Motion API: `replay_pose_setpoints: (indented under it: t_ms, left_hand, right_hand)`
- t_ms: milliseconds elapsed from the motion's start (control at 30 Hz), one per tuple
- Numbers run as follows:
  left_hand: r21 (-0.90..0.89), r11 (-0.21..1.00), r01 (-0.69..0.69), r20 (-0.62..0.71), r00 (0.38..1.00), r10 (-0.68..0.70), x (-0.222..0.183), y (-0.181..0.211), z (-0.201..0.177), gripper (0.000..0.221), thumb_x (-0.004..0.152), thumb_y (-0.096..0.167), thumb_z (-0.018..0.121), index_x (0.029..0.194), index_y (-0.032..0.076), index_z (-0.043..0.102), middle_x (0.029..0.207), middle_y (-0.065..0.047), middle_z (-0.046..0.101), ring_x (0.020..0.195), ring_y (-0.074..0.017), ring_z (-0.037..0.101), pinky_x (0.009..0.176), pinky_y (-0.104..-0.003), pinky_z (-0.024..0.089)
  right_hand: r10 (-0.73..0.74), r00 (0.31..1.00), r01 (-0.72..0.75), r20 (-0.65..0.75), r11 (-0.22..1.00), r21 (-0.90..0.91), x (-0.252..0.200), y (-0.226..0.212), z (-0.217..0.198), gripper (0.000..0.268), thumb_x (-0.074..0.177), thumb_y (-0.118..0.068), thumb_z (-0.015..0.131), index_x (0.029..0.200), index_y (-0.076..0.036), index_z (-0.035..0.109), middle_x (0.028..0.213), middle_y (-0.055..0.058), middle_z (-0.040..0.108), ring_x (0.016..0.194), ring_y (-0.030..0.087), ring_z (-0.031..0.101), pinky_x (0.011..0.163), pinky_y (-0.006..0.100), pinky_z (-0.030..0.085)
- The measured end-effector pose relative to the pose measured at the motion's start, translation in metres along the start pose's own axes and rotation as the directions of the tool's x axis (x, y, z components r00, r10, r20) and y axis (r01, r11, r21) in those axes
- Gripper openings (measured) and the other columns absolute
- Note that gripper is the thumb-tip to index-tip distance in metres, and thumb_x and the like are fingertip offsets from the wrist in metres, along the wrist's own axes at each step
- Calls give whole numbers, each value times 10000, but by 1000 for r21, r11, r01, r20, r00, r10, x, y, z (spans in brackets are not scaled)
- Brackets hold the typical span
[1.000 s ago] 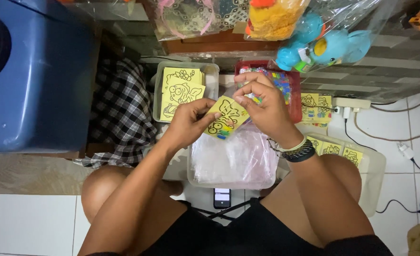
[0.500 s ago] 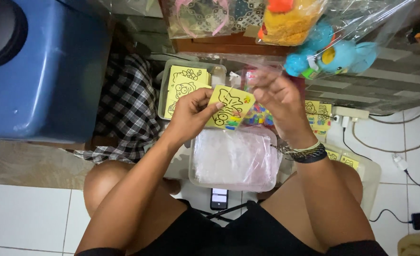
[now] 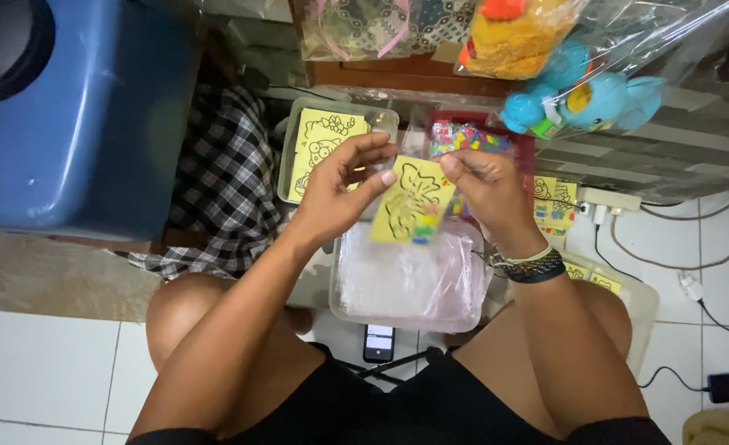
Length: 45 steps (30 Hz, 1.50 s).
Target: Packing small illustrated cards and colorful plastic pieces into clear plastic bags.
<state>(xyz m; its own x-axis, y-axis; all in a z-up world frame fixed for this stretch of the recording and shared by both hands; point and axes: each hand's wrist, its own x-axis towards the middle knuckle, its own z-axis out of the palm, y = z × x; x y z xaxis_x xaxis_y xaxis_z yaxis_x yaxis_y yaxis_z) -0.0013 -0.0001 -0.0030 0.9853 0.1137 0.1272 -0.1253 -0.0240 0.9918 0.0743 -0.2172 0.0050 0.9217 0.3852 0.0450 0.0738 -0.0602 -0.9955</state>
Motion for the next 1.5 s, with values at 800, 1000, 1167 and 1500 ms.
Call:
replay_pose_setpoints:
  t_ms: [800, 1000, 1167, 1500]
  left_hand:
    - [76, 997, -13, -134, 991, 23, -2, 16, 0, 212, 1007, 174, 691, 820, 101, 759, 496, 42, 467, 571, -37, 373, 527, -204, 338]
    - [-60, 993, -100, -37, 994, 98, -1, 8, -1, 370, 1010, 71, 656, 1369, 68, 568, 1012, -144, 767, 731, -87, 566, 668, -229, 462]
    - [-48, 986, -158, 74, 984, 161, -5, 30, 0, 539, 1005, -9, 664, 1473, 150, 450, 1002, -73, 593, 815, -69, 502, 727, -217, 476]
    - [116, 989, -87, -86, 992, 97, 1, 4, 0, 257, 942, -14, 730, 1172, 92, 775, 502, 39, 434, 523, -14, 366, 518, -160, 321]
  right_hand:
    - [143, 976, -169, 163, 972, 163, -4, -22, 20, 431, 1097, -302, 510, 1016, 30, 772, 861, 151, 758, 807, 176, 721, 808, 327, 593]
    - [180, 966, -224, 188, 941, 254, 2, -6, 11, 518, 1087, -365, 489, 1075, 82, 750, 952, 235, 748, 887, 292, 742, 862, 423, 600]
    - [190, 969, -232, 158, 918, 321, 5, -3, 7, 505, 1077, -359, 507, 1067, 84, 747, 971, 224, 741, 914, 287, 737, 872, 419, 605]
    - [-40, 991, 31, 124, 997, 74, 0, -19, 11, 658, 1063, -129, 588, 1611, -9, 246, 995, 233, 692, 834, 245, 654, 806, 322, 546]
